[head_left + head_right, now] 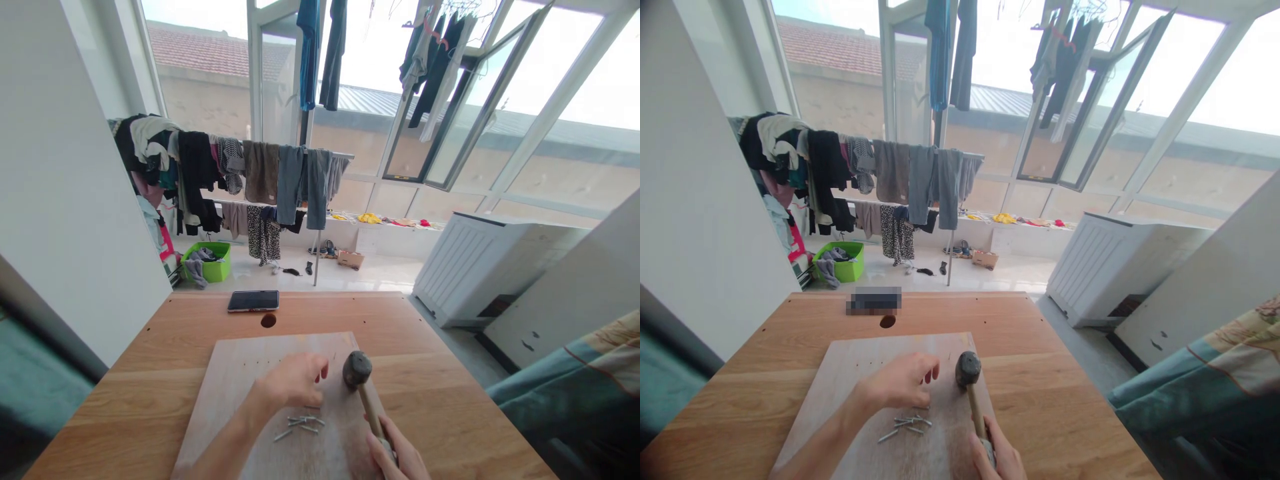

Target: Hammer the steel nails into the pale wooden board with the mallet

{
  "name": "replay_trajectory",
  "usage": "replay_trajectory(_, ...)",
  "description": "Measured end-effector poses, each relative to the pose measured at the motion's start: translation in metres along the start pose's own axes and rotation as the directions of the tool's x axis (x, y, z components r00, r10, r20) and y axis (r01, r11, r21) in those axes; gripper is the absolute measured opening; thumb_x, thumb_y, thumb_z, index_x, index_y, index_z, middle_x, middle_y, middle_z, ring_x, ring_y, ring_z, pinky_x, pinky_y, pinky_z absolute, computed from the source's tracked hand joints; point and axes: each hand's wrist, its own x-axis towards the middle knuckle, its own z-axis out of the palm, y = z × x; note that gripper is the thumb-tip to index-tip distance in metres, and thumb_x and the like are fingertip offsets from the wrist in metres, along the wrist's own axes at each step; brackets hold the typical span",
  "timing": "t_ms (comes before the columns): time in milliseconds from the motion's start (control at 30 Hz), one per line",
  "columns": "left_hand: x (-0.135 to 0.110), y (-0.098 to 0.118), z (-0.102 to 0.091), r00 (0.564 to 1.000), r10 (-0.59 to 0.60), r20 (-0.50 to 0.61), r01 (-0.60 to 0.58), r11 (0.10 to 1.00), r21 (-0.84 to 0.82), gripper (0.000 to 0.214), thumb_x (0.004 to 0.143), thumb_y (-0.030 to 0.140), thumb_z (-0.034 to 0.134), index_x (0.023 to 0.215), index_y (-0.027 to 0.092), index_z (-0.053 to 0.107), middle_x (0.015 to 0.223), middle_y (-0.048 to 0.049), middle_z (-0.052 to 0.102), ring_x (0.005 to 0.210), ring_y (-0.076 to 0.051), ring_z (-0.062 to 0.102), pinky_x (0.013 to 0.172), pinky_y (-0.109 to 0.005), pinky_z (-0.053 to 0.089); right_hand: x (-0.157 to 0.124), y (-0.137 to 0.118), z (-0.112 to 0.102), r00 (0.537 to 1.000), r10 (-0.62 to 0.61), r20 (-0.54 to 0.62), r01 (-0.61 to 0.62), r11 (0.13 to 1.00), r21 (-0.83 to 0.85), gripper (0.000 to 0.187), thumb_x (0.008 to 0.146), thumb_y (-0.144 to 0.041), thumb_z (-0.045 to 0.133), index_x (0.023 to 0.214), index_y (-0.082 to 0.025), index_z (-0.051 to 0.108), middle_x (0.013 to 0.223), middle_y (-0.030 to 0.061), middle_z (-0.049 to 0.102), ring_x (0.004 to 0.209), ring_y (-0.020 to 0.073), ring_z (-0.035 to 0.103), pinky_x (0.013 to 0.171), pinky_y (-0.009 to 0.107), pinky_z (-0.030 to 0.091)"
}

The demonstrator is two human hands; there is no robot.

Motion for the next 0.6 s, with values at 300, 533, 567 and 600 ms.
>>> replay_trajectory(300, -0.010, 0.011, 0.012, 0.997, 0.066, 0.030, -0.071, 0.967, 0.246, 0.021, 0.070, 0.005, 0.058, 0.083, 0.019, 0.068, 0.080, -0.0091, 0.071, 0.075, -0.026, 0.067, 0.070, -0.033, 0.050, 0.013, -0.020, 0.013, 0.977, 0.194, 0.094, -0.204, 0.971, 0.126, 0.072, 0.083, -0.060, 0.050, 0.141, -0.017, 0.042, 0.048, -0.0090, 0.051, 0.031, 0.0158, 0.053, 0.028, 0.022, 0.038)
replay_trajectory(533, 0.022, -0.024, 0.029, 0.910, -0.071, -0.409, -0.095, 0.924, -0.371, 0.021, 0.071, 0.006, 0.056, 0.087, 0.015, 0.065, 0.078, -0.0013, 0.066, 0.068, -0.014, 0.060, 0.064, -0.021, 0.046, 0.024, -0.035, 0.013, 0.978, 0.198, 0.063, -0.205, 0.970, 0.129, 0.055, 0.080, -0.065, 0.052, 0.113, -0.021, 0.053, 0.051, -0.0096, 0.049, 0.031, 0.0133, 0.051, 0.028, 0.021, 0.039)
replay_trajectory(567, 0.024, -0.027, 0.033, 0.895, -0.101, -0.435, -0.093, 0.911, -0.403, 0.018, 0.073, 0.008, 0.055, 0.086, 0.015, 0.065, 0.076, -0.0008, 0.065, 0.067, -0.013, 0.059, 0.063, -0.021, 0.046, 0.024, -0.036, 0.014, 0.980, 0.192, 0.060, -0.198, 0.972, 0.126, 0.051, 0.080, -0.066, 0.051, 0.107, -0.022, 0.055, 0.049, -0.0098, 0.048, 0.030, 0.0131, 0.050, 0.027, 0.020, 0.037)
replay_trajectory(600, 0.026, -0.030, 0.037, 0.887, -0.114, -0.448, -0.094, 0.905, -0.416, 0.016, 0.075, 0.010, 0.055, 0.086, 0.016, 0.065, 0.076, -0.0004, 0.065, 0.065, -0.013, 0.059, 0.063, -0.021, 0.045, 0.025, -0.037, 0.014, 0.982, 0.181, 0.061, -0.187, 0.974, 0.125, 0.048, 0.081, -0.067, 0.051, 0.101, -0.024, 0.056, 0.049, -0.0097, 0.048, 0.030, 0.0128, 0.049, 0.027, 0.020, 0.036)
